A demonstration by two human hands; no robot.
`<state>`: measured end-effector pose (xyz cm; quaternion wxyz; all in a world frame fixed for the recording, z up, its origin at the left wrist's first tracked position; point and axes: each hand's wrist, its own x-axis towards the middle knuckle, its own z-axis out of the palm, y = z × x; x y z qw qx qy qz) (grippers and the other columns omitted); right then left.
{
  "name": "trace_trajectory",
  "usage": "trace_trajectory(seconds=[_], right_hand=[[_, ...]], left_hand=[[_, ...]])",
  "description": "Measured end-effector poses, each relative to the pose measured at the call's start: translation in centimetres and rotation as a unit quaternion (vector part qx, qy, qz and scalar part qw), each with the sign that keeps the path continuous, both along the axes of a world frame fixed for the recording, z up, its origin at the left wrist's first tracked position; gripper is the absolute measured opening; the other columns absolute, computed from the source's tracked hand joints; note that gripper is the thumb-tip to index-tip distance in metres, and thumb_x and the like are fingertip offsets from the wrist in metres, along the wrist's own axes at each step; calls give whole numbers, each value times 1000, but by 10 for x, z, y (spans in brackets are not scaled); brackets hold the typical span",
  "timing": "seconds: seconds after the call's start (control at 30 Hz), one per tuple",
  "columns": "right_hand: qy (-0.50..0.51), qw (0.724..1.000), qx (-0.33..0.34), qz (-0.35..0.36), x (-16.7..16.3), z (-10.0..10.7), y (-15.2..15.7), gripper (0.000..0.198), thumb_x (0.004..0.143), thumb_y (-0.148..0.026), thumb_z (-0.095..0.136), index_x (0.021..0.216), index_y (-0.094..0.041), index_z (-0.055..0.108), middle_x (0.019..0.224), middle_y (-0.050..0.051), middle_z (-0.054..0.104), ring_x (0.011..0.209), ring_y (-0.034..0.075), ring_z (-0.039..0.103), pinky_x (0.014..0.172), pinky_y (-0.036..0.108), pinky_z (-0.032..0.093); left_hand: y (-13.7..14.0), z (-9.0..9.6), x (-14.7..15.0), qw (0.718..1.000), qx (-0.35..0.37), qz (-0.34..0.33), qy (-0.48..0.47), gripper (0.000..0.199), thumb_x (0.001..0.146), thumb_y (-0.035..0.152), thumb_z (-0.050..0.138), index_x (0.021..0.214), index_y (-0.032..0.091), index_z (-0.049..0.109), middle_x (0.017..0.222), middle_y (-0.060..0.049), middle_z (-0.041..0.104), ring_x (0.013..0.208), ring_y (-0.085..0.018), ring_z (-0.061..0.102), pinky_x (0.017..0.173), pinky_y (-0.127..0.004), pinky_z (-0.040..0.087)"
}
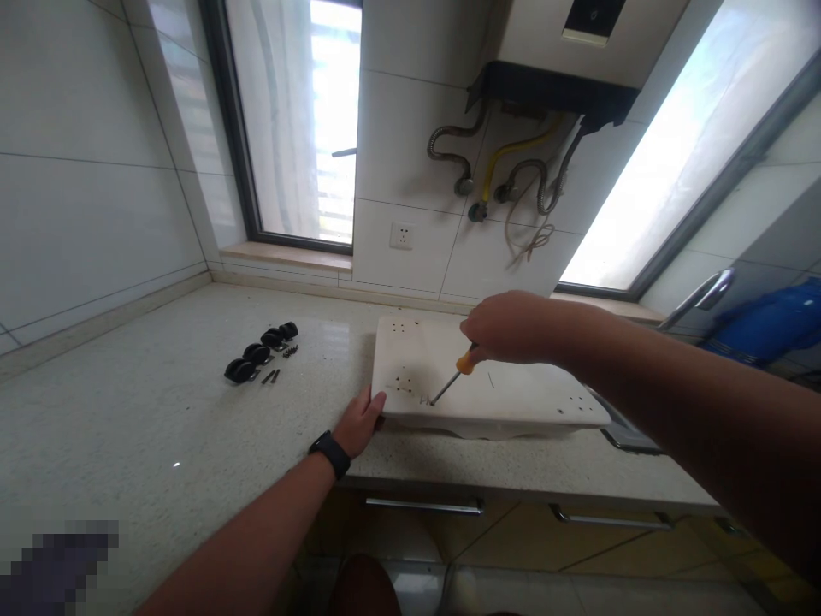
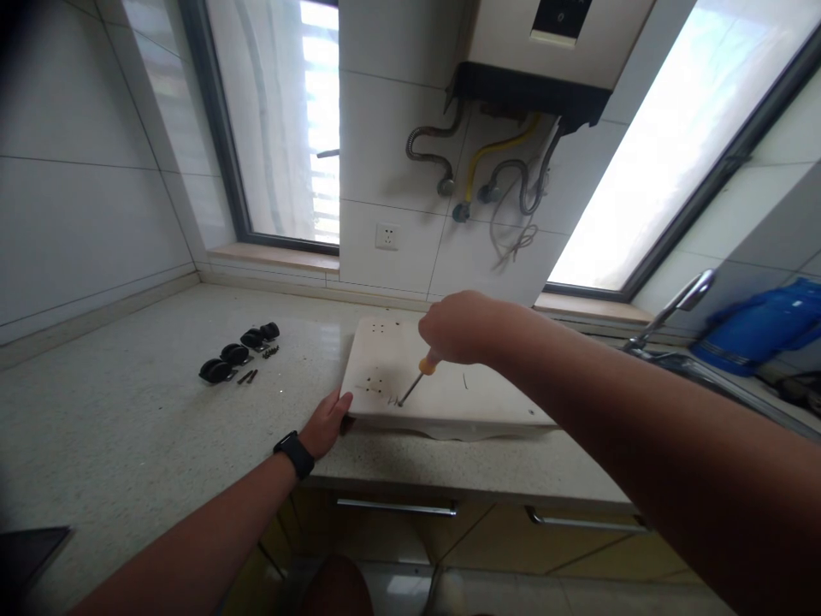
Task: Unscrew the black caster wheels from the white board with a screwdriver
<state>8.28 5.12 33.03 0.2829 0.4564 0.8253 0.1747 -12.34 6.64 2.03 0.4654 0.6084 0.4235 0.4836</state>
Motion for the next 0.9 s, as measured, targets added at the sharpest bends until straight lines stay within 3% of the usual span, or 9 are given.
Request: trace_trajectory(seconds=[0.07, 0.13, 0.2, 0.3, 0.37, 0.47, 0.57, 0.9], right_hand=[[-4, 998, 23, 62, 4, -3, 0, 19, 86, -27, 79, 102, -19, 71, 99, 10, 75, 79, 27, 69, 57, 34, 37], [-1, 994, 46, 98, 5, -6, -2, 30, 82, -16, 78, 110, -21, 69, 105, 10, 75, 75, 25, 69, 55, 33, 35], [-3, 994, 56, 95, 3, -8, -5, 30, 84, -23, 79, 113, -21, 69, 103, 11, 75, 72, 24, 69, 54, 33, 34], [-13, 997, 47, 58, -2, -9, -11, 31, 95, -47, 67, 105, -19, 73, 96, 13, 76, 80, 29, 70, 56, 35, 36], [-35, 996, 43, 67, -4, -10, -11, 25, 101, -37, 59, 95, -18, 75, 95, 13, 77, 87, 30, 70, 58, 36, 37], [-60, 990, 52, 119, -1, -10, -9, 13, 96, -17, 63, 91, -18, 75, 95, 10, 77, 93, 27, 68, 60, 35, 36], [-46, 984, 65, 161, 3, -11, -5, 5, 94, -19, 68, 96, -18, 73, 97, 8, 75, 94, 27, 65, 61, 35, 35], [-14, 969, 102, 226, 15, -16, -4, 15, 88, -10, 72, 100, -18, 65, 97, 5, 69, 87, 22, 60, 64, 33, 33]], left_hand=[[0, 0, 0, 1000, 0, 2, 0, 56, 99, 66, 45, 107, 13, 64, 85, -5, 66, 65, -17, 56, 59, -29, 46], [1, -1, 0, 1000, 0, 2, 0, 56, 99, 66, 45, 106, 13, 64, 82, -4, 65, 65, -17, 56, 59, -29, 46], [1, -1, 0, 1000, -2, 1, 0, 56, 99, 65, 45, 106, 13, 63, 79, -3, 64, 63, -17, 55, 58, -29, 46], [1, -2, 0, 1000, -4, -1, 2, 54, 99, 65, 45, 105, 14, 63, 76, -2, 62, 61, -16, 54, 57, -29, 45], [1, -2, 0, 1000, -3, -2, 3, 54, 99, 65, 45, 105, 14, 63, 75, -1, 61, 61, -16, 54, 57, -29, 45], [1, -2, -1, 1000, 1, -3, 4, 54, 100, 65, 44, 104, 14, 63, 73, 0, 60, 60, -16, 54, 57, -29, 45], [1, -2, -1, 1000, 3, 0, 8, 54, 99, 65, 45, 102, 15, 63, 71, 0, 59, 60, -17, 53, 57, -29, 44], [1, -1, -1, 1000, 1, 0, 4, 52, 99, 64, 46, 103, 15, 63, 71, 0, 60, 60, -17, 54, 58, -29, 44]])
